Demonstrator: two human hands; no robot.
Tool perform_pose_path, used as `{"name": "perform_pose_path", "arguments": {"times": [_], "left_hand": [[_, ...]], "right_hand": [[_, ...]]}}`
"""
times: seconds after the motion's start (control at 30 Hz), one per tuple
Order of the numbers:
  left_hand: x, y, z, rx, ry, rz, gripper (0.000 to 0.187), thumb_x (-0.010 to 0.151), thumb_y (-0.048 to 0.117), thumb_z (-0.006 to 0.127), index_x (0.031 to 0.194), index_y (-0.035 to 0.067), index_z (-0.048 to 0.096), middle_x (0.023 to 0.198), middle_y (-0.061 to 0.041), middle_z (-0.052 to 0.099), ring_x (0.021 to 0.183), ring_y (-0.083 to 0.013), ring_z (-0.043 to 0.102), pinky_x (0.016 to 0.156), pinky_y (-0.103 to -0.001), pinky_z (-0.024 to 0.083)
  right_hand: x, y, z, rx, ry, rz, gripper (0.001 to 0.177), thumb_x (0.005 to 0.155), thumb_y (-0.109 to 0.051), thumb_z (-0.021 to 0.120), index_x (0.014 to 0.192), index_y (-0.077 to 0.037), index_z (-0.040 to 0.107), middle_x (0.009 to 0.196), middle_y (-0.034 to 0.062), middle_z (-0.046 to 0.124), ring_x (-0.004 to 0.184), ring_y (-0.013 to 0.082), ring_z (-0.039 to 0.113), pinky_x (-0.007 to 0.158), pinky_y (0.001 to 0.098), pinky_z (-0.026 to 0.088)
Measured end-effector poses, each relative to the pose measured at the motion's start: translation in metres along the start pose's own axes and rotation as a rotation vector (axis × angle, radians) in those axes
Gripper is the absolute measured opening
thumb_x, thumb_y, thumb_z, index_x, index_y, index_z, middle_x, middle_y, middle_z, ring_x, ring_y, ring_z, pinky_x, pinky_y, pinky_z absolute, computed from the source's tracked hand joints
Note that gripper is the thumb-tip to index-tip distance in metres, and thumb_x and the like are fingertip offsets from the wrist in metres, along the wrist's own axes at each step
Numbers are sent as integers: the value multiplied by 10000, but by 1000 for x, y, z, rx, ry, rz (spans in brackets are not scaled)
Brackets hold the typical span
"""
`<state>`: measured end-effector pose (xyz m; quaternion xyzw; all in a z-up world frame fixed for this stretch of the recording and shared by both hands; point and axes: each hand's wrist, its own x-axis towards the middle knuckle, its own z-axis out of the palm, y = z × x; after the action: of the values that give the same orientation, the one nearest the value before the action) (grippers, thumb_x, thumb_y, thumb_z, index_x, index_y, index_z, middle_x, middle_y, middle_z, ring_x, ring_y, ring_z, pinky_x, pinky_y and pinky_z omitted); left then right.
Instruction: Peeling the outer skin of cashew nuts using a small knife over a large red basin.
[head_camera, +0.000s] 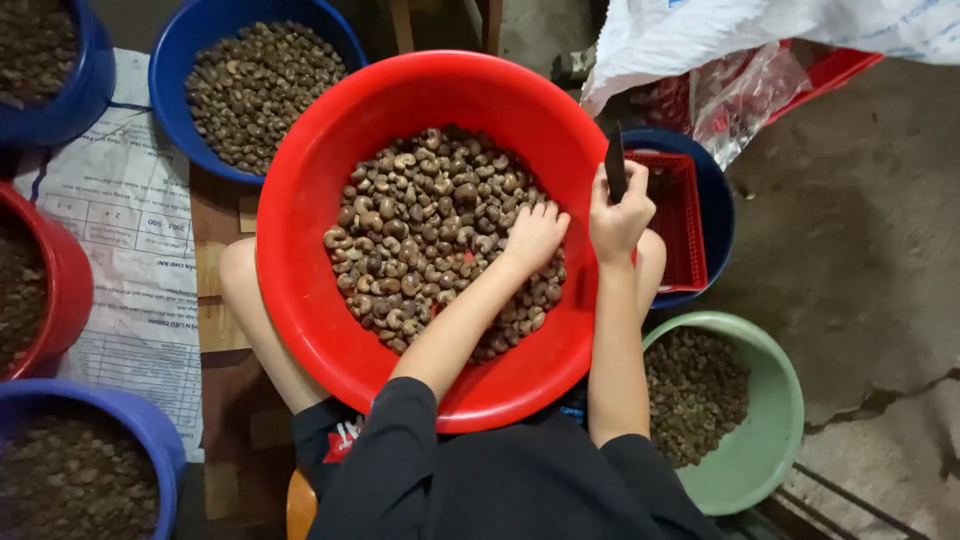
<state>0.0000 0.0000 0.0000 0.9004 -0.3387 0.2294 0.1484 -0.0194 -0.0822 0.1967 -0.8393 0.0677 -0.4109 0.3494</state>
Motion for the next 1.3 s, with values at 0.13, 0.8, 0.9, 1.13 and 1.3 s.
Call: {"name": "perform_pose_path", "arguments": {"times": [0.13, 0.8, 0.9, 1.13, 1.3], "left_hand": [[10, 6, -31, -13, -31, 6, 65, 861, 215, 642, 861, 150, 650, 825, -97, 655, 775, -299, 660, 661, -439, 490], [39, -87, -128, -94, 25, -459, 269, 995, 529, 468, 960, 269, 528, 734, 53, 577, 673, -274, 716, 592, -439, 597], [-18, -137, -77, 28, -185, -485, 231, 892, 313, 623, 1100, 214, 600, 875, -53, 653, 683, -335, 735, 576, -506, 599], [-26, -131, -64, 24, -300, -437, 363, 887, 373, 725, 1175, 181, 615, 890, -141, 621, 700, -389, 737, 589, -535, 595], [-34, -134, -59, 21, -413, -481, 349, 881, 314, 675, 1176, 140, 605, 853, -169, 675, 726, -409, 744, 625, -561, 595]], "right_hand": [[3, -2, -5, -28, 50, 14, 128, 970, -144, 778, 972, -139, 649, 553, 35, 600, 475, 201, 616, 466, 275, 475], [3, 48, 5, -338, -38, 197, 188, 990, -334, 707, 1059, -255, 552, 653, -17, 703, 602, 257, 735, 571, 362, 569], [0, 36, 7, -385, -80, 193, 237, 975, -373, 711, 1117, -244, 571, 719, 102, 736, 704, 384, 748, 629, 493, 578], [-9, 18, 10, -361, -179, 209, 245, 959, -385, 667, 1134, -231, 594, 730, 190, 733, 758, 472, 731, 715, 568, 564], [-20, 11, 25, -328, -413, 156, 254, 965, -463, 618, 1122, -272, 562, 681, 156, 710, 732, 443, 733, 721, 540, 569]]}}
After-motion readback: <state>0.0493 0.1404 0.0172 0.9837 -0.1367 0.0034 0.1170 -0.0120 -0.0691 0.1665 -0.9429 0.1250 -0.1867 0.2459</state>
